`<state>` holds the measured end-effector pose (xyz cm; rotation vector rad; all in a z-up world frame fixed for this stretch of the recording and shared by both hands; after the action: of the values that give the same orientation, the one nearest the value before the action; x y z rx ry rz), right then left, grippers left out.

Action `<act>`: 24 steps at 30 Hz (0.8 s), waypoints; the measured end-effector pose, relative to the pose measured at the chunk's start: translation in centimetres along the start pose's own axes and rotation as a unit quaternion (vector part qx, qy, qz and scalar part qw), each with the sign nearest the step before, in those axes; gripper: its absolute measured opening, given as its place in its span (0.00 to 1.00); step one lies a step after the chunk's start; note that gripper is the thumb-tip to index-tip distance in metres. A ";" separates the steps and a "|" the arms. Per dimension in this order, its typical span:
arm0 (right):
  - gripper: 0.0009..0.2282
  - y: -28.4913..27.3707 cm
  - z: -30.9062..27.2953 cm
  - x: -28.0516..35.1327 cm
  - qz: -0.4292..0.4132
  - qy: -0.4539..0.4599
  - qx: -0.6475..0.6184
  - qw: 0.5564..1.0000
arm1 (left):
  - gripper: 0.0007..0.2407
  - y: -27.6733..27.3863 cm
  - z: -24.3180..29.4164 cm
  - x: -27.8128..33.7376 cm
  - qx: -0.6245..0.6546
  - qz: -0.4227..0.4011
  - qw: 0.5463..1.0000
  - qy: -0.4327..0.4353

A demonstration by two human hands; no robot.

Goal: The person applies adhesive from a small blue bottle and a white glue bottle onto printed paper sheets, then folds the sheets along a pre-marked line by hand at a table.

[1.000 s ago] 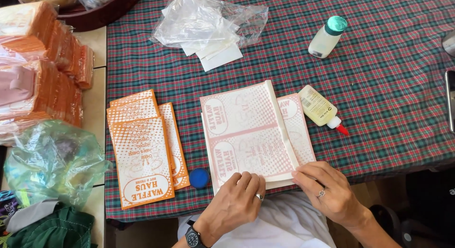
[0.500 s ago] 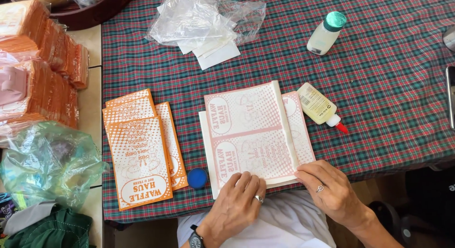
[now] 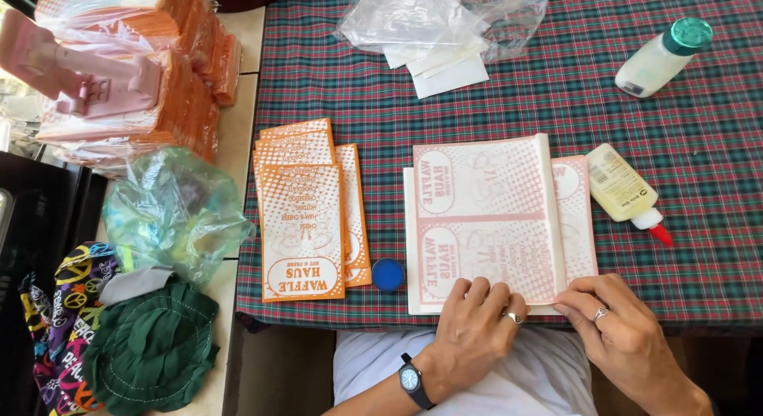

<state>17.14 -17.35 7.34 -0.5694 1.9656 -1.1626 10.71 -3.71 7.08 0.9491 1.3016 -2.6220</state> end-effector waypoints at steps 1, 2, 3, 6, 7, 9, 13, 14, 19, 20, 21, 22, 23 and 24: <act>0.04 0.0 0.0 0.1 0.000 0.002 0.002 1.000 | 0.03 -0.2 -0.2 0.0 0.002 0.000 1.000 0.001; 0.08 -0.1 0.2 0.2 0.005 0.005 -0.011 1.000 | 0.03 -0.4 -0.2 0.0 0.008 0.004 1.000 0.012; 0.12 -0.4 0.4 0.5 0.010 0.009 -0.021 1.000 | 0.04 -0.6 0.0 -0.2 0.017 0.009 0.999 0.025; 0.10 -1.2 0.0 0.2 0.039 0.015 -0.035 0.999 | 0.07 -1.3 -0.4 -0.5 0.015 -0.004 0.999 0.042; 0.10 -1.2 0.1 0.1 0.039 0.022 -0.027 0.999 | 0.07 -1.5 -0.4 -0.6 0.024 -0.004 0.999 0.048; 0.07 -1.3 -0.3 0.0 0.041 0.005 -0.050 0.998 | 0.05 -1.8 -0.7 -0.8 0.028 -0.004 0.999 0.039; 0.07 -1.5 -0.4 -0.2 0.035 -0.020 -0.030 0.999 | 0.04 -1.1 -0.7 -0.5 0.021 -0.013 0.999 0.034; 0.07 -1.6 -0.6 -0.3 0.032 -0.031 -0.017 0.999 | 0.04 -0.9 -0.9 -0.4 0.024 -0.020 0.999 0.021; 0.06 -1.4 -0.9 -0.4 0.030 -0.048 -0.004 0.998 | 0.05 -0.6 -0.9 -0.3 0.013 -0.015 1.000 0.003; 0.05 -1.3 -0.7 -0.3 0.023 -0.045 -0.008 0.999 | 0.04 -0.8 -0.9 -0.4 0.011 -0.009 1.000 -0.004; 0.06 -1.1 -0.6 -0.2 0.014 -0.041 -0.011 0.999 | 0.03 -1.0 -0.9 -0.5 0.009 -0.002 1.000 -0.011; 0.06 -1.0 -0.4 -0.2 0.015 -0.041 -0.011 0.999 | 0.03 -0.9 -0.8 -0.6 0.010 -0.002 1.000 -0.010; 0.06 -0.8 -0.1 -0.2 0.011 -0.029 -0.015 0.999 | 0.01 -0.9 -0.9 -0.7 0.011 0.004 1.000 -0.021; 0.05 -0.7 0.2 -0.1 0.007 -0.018 -0.020 1.000 | 0.03 -1.0 -1.0 -0.7 0.012 0.010 0.999 -0.032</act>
<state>17.32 -17.69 7.92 -0.5922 1.9620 -1.0997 11.47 -2.48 7.69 0.8695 1.2423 -2.6347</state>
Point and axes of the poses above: each hand's wrist, its own x-axis away from the middle knuckle, its own y-axis out of the palm, z = x × y, the point moved 8 cm from there along -x, towards the middle knuckle, and after that the axes turned 7 degrees about x, right-handed, at the moved point
